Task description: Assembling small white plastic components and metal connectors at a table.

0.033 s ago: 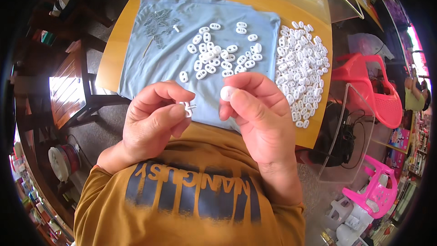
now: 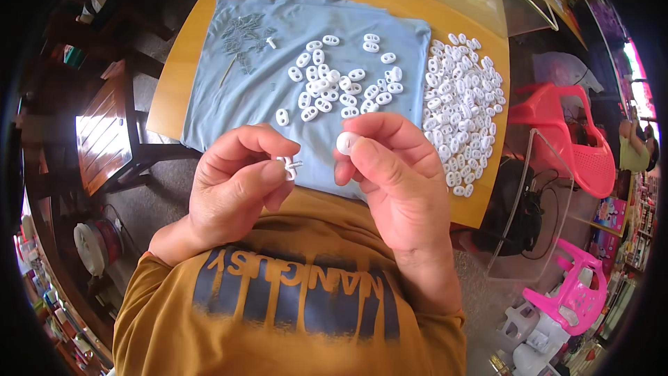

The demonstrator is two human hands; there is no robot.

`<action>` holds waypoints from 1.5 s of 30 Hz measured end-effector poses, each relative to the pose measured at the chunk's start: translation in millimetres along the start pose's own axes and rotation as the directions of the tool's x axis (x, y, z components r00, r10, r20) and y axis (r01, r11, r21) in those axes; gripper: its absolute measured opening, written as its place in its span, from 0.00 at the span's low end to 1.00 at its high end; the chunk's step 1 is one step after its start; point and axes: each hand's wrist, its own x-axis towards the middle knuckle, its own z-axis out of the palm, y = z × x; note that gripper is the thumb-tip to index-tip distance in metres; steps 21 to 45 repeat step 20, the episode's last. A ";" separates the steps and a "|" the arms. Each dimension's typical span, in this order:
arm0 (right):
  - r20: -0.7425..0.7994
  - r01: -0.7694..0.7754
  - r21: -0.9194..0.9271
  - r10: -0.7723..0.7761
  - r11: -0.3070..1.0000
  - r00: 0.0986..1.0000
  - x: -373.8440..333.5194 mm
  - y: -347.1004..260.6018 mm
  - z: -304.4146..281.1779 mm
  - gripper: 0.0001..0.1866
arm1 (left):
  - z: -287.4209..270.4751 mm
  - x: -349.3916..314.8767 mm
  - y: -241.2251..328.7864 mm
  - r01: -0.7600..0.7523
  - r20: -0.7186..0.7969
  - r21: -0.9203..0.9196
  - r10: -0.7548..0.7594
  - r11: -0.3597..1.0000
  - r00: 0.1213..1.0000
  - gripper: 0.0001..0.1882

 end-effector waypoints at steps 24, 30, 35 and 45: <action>-0.143 0.009 -0.144 -0.030 0.990 0.989 -2.9 23.7 15.9 0.13 | -2.7 2.5 -9.1 -0.114 -0.083 0.137 0.126 0.984 0.989 0.09; -0.143 0.009 -0.144 -0.030 0.990 0.989 -2.9 23.7 15.9 0.13 | -2.7 2.5 -9.1 -0.114 -0.083 0.137 0.126 0.984 0.989 0.09; -0.143 0.009 -0.144 -0.030 0.990 0.989 -2.9 23.7 15.9 0.13 | -2.7 2.5 -9.1 -0.114 -0.083 0.137 0.126 0.984 0.989 0.09; -0.143 0.009 -0.144 -0.030 0.990 0.989 -2.9 23.7 15.9 0.13 | -2.7 2.5 -9.1 -0.114 -0.083 0.137 0.126 0.984 0.989 0.09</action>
